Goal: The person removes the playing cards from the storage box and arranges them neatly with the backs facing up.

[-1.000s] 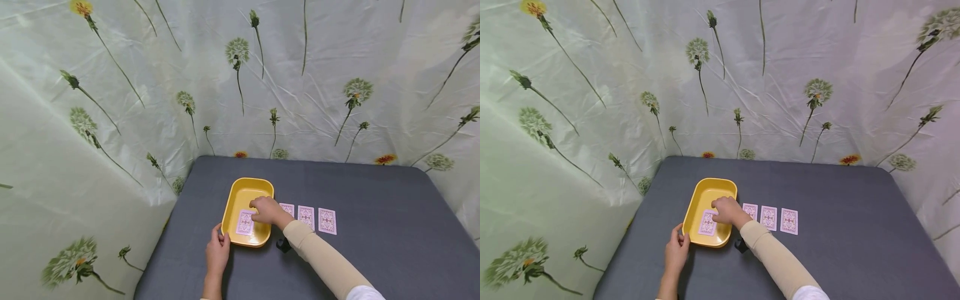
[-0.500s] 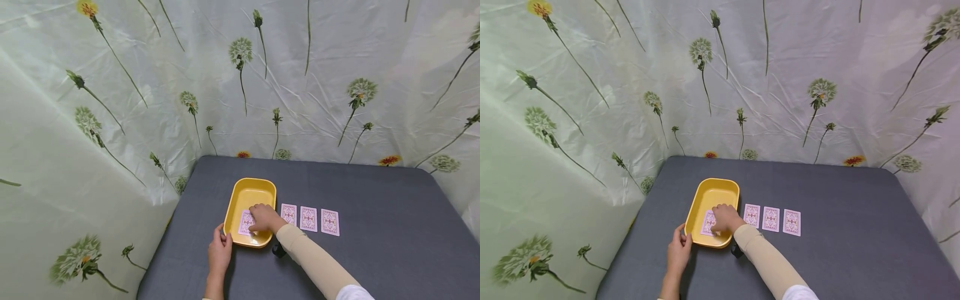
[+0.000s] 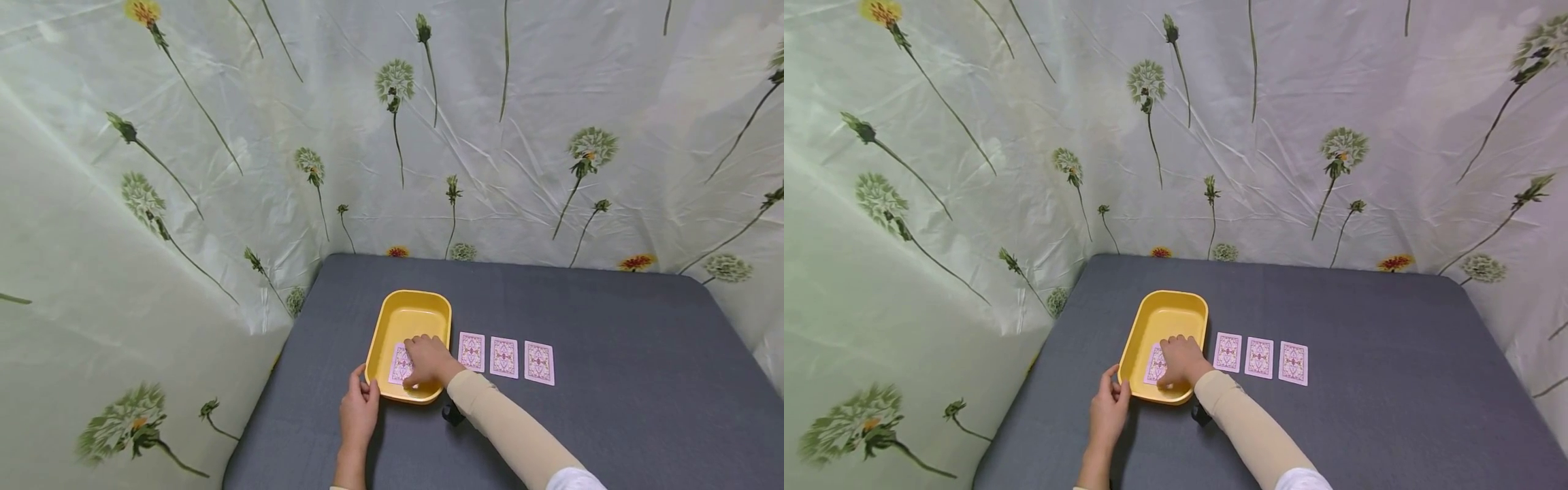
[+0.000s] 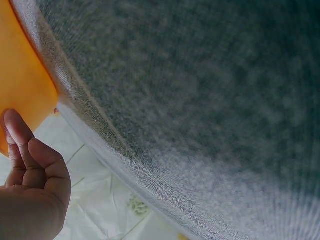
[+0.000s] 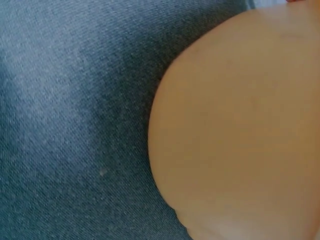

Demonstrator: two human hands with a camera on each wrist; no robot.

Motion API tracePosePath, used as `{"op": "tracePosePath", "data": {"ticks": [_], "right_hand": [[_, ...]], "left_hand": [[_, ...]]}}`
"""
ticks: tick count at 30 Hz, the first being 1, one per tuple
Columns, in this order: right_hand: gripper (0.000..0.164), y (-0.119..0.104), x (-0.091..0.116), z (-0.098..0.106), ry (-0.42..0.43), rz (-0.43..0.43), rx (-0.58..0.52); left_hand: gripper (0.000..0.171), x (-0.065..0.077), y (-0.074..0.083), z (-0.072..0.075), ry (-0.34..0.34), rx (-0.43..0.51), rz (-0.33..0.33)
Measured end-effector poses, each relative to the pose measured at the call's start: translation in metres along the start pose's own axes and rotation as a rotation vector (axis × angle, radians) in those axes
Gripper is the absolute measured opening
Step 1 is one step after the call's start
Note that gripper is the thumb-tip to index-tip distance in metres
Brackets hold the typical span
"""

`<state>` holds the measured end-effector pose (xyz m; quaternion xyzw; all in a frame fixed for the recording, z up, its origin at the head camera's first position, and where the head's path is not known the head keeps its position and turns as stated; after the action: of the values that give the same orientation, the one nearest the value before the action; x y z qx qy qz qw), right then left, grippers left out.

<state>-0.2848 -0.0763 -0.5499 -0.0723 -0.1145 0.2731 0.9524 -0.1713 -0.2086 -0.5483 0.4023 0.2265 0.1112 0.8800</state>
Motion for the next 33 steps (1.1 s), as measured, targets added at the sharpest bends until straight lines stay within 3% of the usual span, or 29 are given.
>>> {"op": "tracePosePath", "data": {"ticks": [15,33], "right_hand": [[0.089,-0.0023,0.0004,-0.0048,0.012,0.001,0.041],[0.075,-0.0028,0.0028,0.0011,0.024,0.022,0.018]], "left_hand": [[0.035,0.0001,-0.0002,-0.0005,-0.012,0.011,0.014],[0.036,0.0007,-0.0013,-0.0018,-0.020,0.011,0.025]]}}
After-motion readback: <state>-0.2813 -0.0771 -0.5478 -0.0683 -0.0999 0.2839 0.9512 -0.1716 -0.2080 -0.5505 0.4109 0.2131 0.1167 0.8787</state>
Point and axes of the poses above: each hand's wrist, its own x-axis away from the middle knuckle, its own z-axis out of the back of the hand, y = z × x, the point moved 8 cm from there along -x, towards the middle knuckle, and after that the axes turned 8 degrees about -z, right-handed, at the moved point
